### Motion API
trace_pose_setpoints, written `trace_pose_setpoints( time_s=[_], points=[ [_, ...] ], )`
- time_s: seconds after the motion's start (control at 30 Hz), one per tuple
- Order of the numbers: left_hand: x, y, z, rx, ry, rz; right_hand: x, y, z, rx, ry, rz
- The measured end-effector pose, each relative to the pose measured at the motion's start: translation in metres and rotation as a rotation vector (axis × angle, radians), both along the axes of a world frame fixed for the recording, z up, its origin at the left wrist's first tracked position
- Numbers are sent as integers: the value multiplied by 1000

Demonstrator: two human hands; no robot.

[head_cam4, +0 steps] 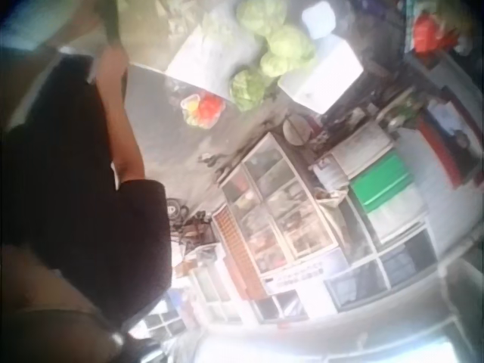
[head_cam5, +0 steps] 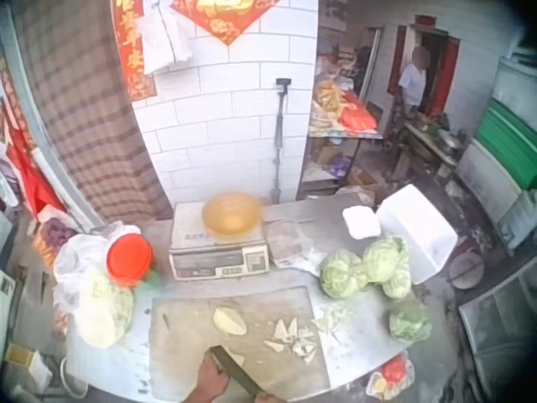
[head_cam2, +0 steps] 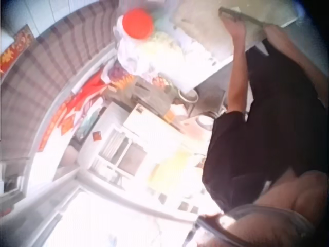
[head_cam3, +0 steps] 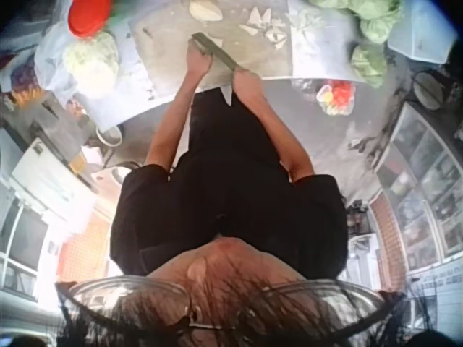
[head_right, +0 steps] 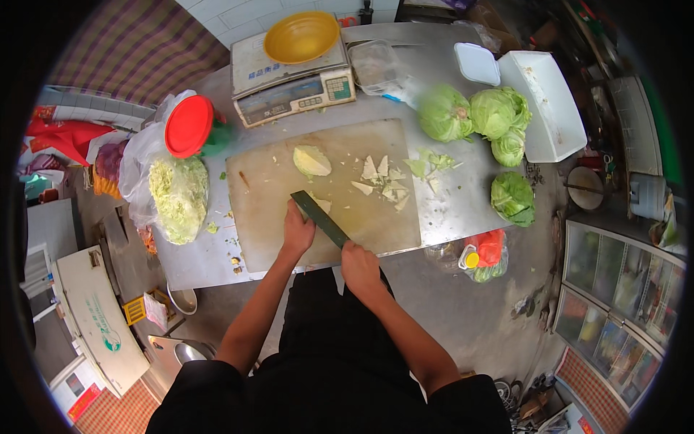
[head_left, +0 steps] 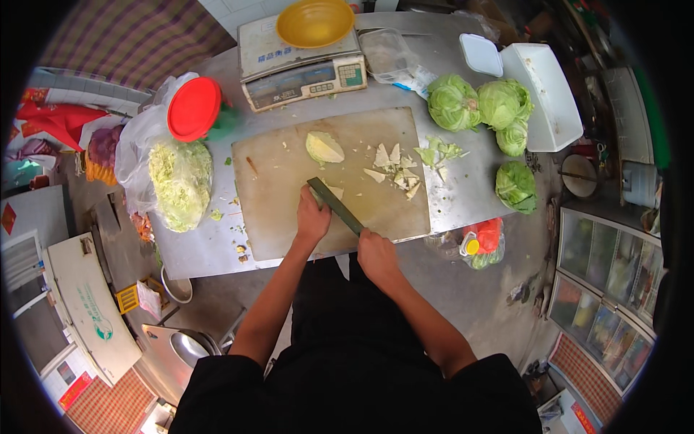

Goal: The person removes outer leaves from a cabbage, then uses a knife to cut and chop the cabbage into small pieces on a cutting board. The chopped cabbage is gathered and placed into a plastic bag.

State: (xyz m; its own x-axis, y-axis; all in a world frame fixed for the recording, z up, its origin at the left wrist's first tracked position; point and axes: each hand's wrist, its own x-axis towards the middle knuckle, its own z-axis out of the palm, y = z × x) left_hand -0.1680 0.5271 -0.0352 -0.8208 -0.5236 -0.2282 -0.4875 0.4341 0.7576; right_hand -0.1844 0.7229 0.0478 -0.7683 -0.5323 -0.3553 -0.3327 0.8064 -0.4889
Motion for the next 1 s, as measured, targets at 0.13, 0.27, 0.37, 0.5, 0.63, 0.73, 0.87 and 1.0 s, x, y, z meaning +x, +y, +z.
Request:
trace_pose_setpoints(
  time_s=[0.13,0.27,0.37,0.5,0.63,0.73,0.87,1.0],
  points=[
    [3,4,-2,-19,37,16,-5,-6,-52,-42,-5,-27],
    [6,2,6,109,50,33,-14,-6,-57,-8,-78,-19],
    [17,-7,-7,221,187,40,-28,7,-64,-61,-37,-33],
    [22,-6,0,264,147,30,-23,19,-16,7,8,-90],
    [19,0,-15,73,145,15,10,7,2,32,-23,-59],
    [13,10,-9,-5,74,46,17,-3,2,13,-27,-79],
    [14,12,-2,-65,-6,21,10,-9,-2,-18,-35,-83],
    [10,4,-6,-80,16,-21,10,-11,19,-7,-26,-54]
  ],
)
